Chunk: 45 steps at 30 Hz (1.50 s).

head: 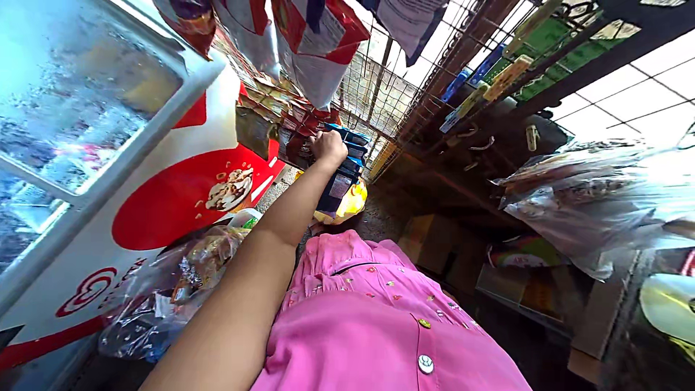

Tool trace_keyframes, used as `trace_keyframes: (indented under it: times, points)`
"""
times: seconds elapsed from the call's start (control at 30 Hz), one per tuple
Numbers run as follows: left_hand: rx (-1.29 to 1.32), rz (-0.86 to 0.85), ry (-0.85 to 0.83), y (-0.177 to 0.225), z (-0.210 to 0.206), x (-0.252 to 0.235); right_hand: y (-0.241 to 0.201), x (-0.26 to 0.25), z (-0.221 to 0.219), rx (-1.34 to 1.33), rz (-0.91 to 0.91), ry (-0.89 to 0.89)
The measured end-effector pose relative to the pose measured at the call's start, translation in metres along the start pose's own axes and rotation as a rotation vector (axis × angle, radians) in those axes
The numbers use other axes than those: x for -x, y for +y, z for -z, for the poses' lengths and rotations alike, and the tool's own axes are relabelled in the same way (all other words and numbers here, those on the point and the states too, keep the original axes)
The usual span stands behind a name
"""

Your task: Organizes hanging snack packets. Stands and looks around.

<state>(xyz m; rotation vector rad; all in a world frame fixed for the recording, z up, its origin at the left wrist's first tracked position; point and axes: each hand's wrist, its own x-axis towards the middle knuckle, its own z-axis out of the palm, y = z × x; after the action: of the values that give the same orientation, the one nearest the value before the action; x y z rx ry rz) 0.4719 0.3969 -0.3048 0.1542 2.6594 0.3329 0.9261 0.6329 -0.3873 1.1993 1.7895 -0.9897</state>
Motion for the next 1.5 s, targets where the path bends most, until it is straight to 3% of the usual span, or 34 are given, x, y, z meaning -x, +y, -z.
trace_keyframes:
  times: [0.17, 0.4, 0.5, 0.67, 0.77, 0.87, 1.0, 1.1, 1.23, 1.3, 1.4, 1.5]
  points:
    - [-0.024, 0.003, -0.005, 0.009, 0.003, -0.014, 0.042, -0.054, -0.011, -0.052, 0.048, 0.018]
    - [-0.006, -0.011, 0.074, 0.004, 0.005, -0.011, 0.005, -0.016, 0.002, -0.088, 0.006, 0.014]
    - [-0.044, -0.011, 0.056, 0.008, 0.009, -0.015, 0.035, -0.043, -0.006, -0.055, 0.062, 0.022]
    - [-0.125, -0.043, -0.002, 0.014, 0.004, -0.026, 0.017, -0.029, 0.002, -0.095, -0.027, -0.019]
    - [-0.096, -0.031, -0.007, 0.010, -0.008, -0.032, 0.021, -0.020, -0.002, -0.105, 0.205, 0.098]
    - [-0.057, -0.005, 0.013, 0.005, -0.016, -0.035, 0.000, -0.012, 0.005, -0.125, 0.008, 0.024]
    - [-0.010, -0.030, 0.016, -0.004, -0.016, -0.037, 0.035, -0.043, -0.011, -0.130, 0.038, 0.047]
    - [0.092, -0.079, 0.114, -0.013, -0.015, -0.027, 0.049, -0.051, -0.015, -0.121, 0.056, 0.040]
    - [0.318, -0.202, 0.455, -0.040, -0.030, 0.023, 0.037, -0.037, -0.009, -0.123, 0.033, 0.013]
    - [0.452, -0.160, 0.578, -0.056, -0.055, 0.054, 0.032, -0.034, -0.007, -0.094, 0.031, -0.002]
    - [0.615, 0.030, 0.592, -0.071, -0.100, 0.090, 0.039, -0.048, -0.012, -0.065, 0.069, 0.011]
    - [0.617, 0.049, 0.576, -0.077, -0.116, 0.100, 0.021, -0.038, -0.007, -0.057, 0.066, 0.013]
